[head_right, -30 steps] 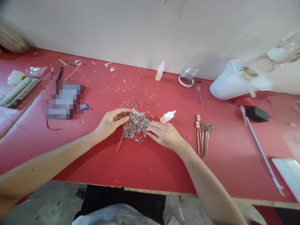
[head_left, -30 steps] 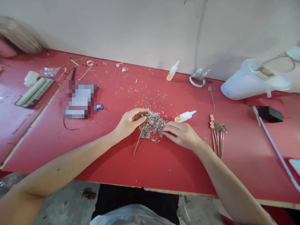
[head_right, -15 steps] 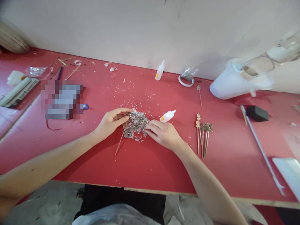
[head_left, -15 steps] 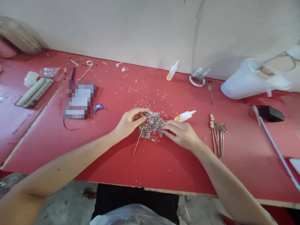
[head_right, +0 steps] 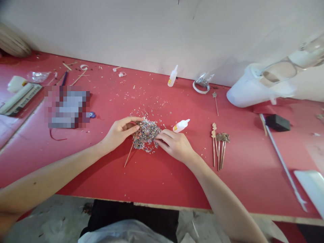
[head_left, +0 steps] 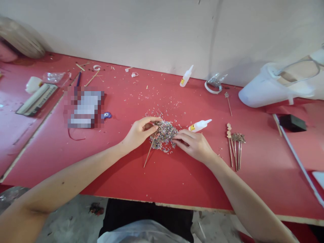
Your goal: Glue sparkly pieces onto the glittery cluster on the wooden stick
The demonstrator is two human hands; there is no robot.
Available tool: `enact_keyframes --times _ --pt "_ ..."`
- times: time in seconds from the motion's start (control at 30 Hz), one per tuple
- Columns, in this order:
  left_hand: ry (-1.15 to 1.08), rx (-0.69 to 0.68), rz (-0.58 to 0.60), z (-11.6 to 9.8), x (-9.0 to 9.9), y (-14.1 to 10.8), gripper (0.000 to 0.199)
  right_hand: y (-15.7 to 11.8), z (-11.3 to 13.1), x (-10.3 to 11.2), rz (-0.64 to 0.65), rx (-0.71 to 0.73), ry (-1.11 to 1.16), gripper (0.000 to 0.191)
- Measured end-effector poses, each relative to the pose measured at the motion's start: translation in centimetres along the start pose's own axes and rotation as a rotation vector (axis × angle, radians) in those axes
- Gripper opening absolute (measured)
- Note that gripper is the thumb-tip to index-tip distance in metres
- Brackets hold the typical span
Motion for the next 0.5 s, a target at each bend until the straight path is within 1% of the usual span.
enact_keyframes --times 0.3,0.5 --pt "0.026 -0.016 -0.003 0.03 0.06 0.01 0.029 0.05 -0.31 -0.25 -0.001 -0.105 0.069 0.018" --pt "0.024 -0.003 0.012 0.12 0.03 -0.03 0.030 0.17 -0.61 0.15 -0.062 -0.202 0.246 0.013"
Point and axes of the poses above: each hand's wrist, its own y-axis towards the middle knuckle, its own x-axis out of the back of the hand, z = x × y, the point moved 6 cm from there along y, towards the middle knuckle, and after that the axes turned 3 degrees about -z, right-handed, at the moved point
